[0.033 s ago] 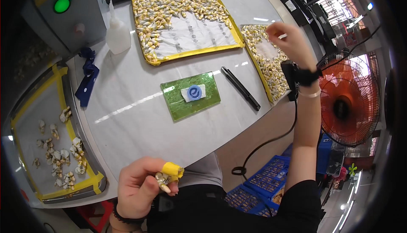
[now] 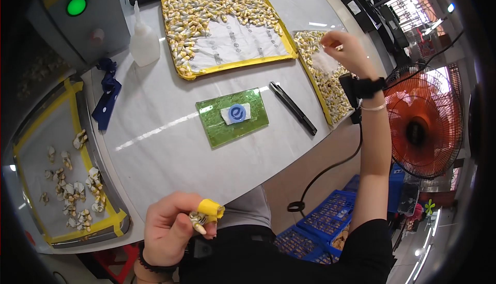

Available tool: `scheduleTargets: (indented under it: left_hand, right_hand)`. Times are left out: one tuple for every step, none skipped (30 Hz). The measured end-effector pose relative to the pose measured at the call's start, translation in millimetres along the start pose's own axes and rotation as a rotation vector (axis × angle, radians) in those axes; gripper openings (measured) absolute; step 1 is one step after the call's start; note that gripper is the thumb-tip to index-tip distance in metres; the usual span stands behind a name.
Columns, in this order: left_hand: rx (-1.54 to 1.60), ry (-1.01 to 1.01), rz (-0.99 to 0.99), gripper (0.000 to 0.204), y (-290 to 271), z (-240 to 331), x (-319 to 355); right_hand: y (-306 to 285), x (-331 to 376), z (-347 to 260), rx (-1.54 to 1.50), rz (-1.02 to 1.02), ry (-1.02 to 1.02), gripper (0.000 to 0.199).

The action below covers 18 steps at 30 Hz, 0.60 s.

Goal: The person sits at a workstation and repeatedly picks up small white and yellow components from trays. They manipulate the parts with their hands, which are protected by yellow finger cots, and place the assembled units into a yellow-framed tray on the left. The process involves picking, aligning, and inserting components one by one.

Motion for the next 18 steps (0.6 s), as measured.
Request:
scheduleTargets:
  left_hand:
    - [0.033, -0.003, -0.01, 0.047, 0, -3, -1]
    - [0.065, -0.002, -0.007, 0.048, -1, -5, 0]
    - [0.097, 0.005, -0.008, 0.048, -1, -5, 0]
    - [0.127, 0.007, -0.007, 0.048, -2, -6, 0]
    - [0.158, 0.009, -0.01, 0.048, -2, -6, 1]
    - [0.15, 0.007, -0.004, 0.048, -2, -6, 1]
    - [0.141, 0.005, 0.0, 0.048, -3, -5, 2]
    - [0.132, 0.003, 0.002, 0.048, -3, -3, 3]
    - [0.115, -0.005, 0.006, 0.048, -3, -2, 3]
    - [0.102, -0.013, 0.016, 0.048, -4, -1, 4]
    - [0.089, -0.02, 0.025, 0.048, -4, -1, 5]
    - [0.098, -0.012, 0.011, 0.048, -5, 0, 5]
    - [0.105, -0.004, 0.001, 0.048, -6, 0, 5]
    - [0.113, 0.003, -0.01, 0.049, -7, 0, 5]
    - [0.135, 0.003, -0.021, 0.048, -8, 0, 5]
    - [0.155, 0.005, -0.027, 0.048, -9, 0, 5]
    - [0.173, 0.01, -0.024, 0.048, -9, 1, 6]
    - [0.15, 0.02, 0.017, 0.045, -8, 3, 5]
  right_hand:
    - [8, -4, 20, 0.049, 0.009, -0.002, 0.014]
    - [17, -8, 28, 0.048, 0.01, 0.0, 0.013]
    - [24, -12, 34, 0.05, 0.012, 0.004, 0.012]
    - [32, -15, 40, 0.048, 0.013, 0.011, 0.012]
    - [37, -18, 46, 0.04, 0.005, 0.039, 0.01]
    - [38, -21, 49, 0.041, -0.005, 0.04, 0.011]
    - [39, -23, 50, 0.042, -0.013, 0.041, 0.012]
    - [40, -23, 50, 0.043, -0.019, 0.043, 0.013]
    - [40, -21, 47, 0.095, -0.013, 0.017, 0.014]
    - [42, -19, 42, 0.147, -0.011, -0.013, 0.015]
    - [42, -17, 37, 0.2, -0.009, -0.043, 0.016]
    - [40, -15, 33, 0.21, -0.006, -0.026, 0.017]
    - [39, -13, 27, 0.217, -0.005, -0.01, 0.018]
    - [38, -10, 22, 0.225, -0.002, 0.006, 0.019]
    - [33, -6, 23, 0.264, 0.002, 0.027, 0.017]
    - [27, -2, 23, 0.254, 0.011, 0.055, 0.014]
    - [24, 2, 15, 0.112, 0.032, 0.042, 0.014]
    - [20, 9, 3, -0.029, 0.051, 0.032, 0.014]
Point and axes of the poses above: each hand's wrist, its own x-axis away from the middle knuckle, its own y-axis out of the palm, z = x × y, the point moved 3 cm from there along -x, towards the middle knuckle, and after that the axes turned 9 degrees about -x, right-handed, at the moved point
